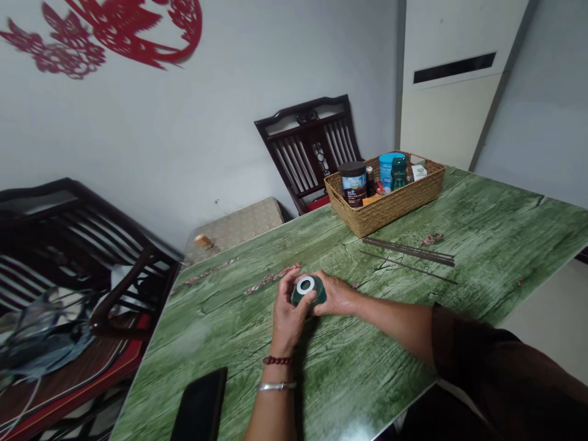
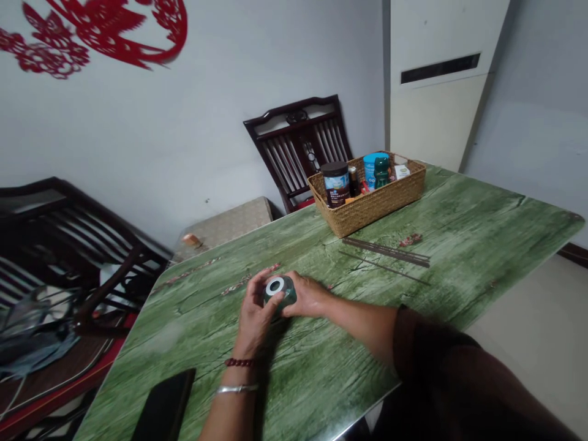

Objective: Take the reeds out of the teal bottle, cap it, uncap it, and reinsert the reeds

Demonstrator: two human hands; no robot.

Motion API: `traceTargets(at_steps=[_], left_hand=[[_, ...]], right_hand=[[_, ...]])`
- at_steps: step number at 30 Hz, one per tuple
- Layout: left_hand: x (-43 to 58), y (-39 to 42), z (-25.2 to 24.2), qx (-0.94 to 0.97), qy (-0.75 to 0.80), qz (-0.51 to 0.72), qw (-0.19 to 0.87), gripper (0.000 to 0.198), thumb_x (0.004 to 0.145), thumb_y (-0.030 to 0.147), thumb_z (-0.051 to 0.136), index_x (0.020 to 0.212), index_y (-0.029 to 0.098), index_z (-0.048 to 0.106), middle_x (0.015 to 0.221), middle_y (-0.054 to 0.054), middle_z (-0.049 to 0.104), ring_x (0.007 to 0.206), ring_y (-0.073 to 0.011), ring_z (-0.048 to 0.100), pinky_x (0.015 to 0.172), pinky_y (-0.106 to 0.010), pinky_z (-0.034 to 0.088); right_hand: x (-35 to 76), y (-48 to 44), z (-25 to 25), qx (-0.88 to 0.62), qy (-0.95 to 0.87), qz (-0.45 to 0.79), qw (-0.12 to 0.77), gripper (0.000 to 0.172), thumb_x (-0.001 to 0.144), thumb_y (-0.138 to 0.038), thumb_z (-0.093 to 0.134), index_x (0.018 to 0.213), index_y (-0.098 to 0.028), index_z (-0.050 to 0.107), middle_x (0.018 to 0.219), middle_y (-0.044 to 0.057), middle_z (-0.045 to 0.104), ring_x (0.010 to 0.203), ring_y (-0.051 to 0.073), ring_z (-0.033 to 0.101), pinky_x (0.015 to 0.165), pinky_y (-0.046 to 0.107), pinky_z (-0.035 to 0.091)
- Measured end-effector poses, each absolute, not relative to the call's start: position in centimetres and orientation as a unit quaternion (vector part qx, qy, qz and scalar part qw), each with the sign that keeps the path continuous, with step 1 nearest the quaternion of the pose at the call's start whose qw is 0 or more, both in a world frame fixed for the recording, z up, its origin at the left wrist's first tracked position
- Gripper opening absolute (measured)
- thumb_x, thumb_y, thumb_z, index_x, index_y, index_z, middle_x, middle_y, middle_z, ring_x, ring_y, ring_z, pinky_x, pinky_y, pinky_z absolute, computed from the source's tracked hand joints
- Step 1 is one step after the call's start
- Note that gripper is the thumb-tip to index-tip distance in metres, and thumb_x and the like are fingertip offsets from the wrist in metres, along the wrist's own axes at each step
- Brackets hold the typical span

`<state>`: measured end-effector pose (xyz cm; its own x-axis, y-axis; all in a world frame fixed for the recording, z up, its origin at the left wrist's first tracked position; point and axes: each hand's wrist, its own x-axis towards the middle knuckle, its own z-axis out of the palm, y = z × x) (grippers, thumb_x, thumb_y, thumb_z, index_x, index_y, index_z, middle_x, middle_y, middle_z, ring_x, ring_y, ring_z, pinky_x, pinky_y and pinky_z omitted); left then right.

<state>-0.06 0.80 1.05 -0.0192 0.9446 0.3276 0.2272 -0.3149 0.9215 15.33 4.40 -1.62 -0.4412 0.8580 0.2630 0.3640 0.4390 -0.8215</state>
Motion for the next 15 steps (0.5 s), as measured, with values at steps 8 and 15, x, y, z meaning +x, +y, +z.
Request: traceTargets(at_steps=[8, 15], left_hand=[[-0.5, 0.2, 1.4, 0.578, 0.43, 0.59, 0.364, 0.082, 0.083, 0.072, 0.054, 0.15, 0.029, 0.035, 0.151, -0.014, 0.044, 0.145, -0.0275, 0.037, 0.115, -0.045, 0.033], [-0.4, 0.2, 1.5, 0.59, 0.426, 0.553, 0.406, 0.078, 0.091, 0.073, 0.033, 0.152, 0.023, 0.033, 0.13, -0.016, 0.063, 0.125, -0.0261, 0.057, 0.113, -0.047, 0.035]], right_hand=[[15.4, 4.4, -1.5, -0.417, -0.763, 0.358, 0.339, 0.083, 0.059, -0.038, 0.088, 0.129, -0.021, 0.047, 0.116, 0.009, 0.067, 0.105, 0.027, 0.066, 0.087, 0.037, 0.049], [15.6, 4.0, -0.7, -0.435, -0.768, 0.351, 0.313, 0.082, 0.06, -0.039, 0.088, 0.128, -0.017, 0.048, 0.115, 0.012, 0.067, 0.105, 0.028, 0.065, 0.086, 0.038, 0.05]])
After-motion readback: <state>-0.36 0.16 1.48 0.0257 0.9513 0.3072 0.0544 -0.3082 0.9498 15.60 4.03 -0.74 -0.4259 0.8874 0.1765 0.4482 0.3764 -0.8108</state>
